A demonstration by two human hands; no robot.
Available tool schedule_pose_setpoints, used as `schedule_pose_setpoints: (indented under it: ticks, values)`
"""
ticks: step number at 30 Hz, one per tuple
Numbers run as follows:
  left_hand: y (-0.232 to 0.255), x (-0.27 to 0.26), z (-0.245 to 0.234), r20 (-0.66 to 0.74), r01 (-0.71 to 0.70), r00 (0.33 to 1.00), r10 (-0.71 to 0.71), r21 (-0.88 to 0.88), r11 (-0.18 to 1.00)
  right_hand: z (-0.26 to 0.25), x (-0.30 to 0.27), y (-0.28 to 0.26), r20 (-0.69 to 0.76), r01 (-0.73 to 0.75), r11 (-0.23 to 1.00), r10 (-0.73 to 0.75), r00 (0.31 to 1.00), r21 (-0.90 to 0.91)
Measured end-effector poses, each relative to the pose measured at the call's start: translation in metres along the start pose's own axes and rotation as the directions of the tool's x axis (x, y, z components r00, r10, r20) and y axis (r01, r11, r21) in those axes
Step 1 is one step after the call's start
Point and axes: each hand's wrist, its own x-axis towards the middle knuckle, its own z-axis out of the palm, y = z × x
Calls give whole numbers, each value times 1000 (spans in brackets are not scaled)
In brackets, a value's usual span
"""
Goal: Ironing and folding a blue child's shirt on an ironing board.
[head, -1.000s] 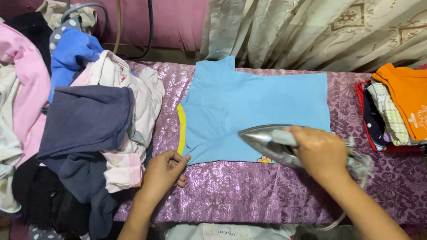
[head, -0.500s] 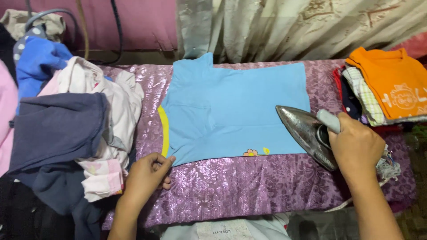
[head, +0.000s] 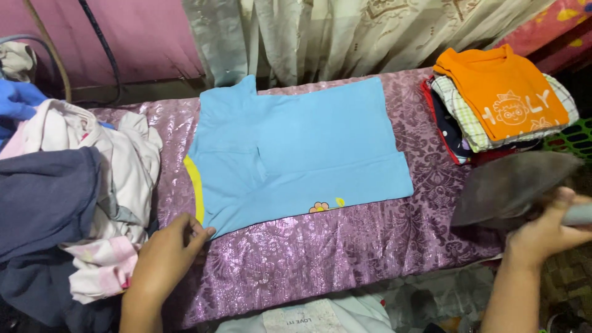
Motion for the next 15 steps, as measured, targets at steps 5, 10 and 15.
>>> schedule_pose_setpoints:
  ticks: [5, 10, 15]
  values:
    - [35, 1, -26, -122, -180, 973, 197, 139, 974, 10, -11, 8, -175, -4, 944, 65, 982, 329]
    - [77, 58, -42, -344, -345, 869, 357, 98, 934, 3, -20, 22, -234, -51, 964, 114, 965, 259]
    - [68, 173, -36, -396, -314, 846, 355, 168, 935, -35, -41, 60, -297, -125, 977, 172, 939, 170]
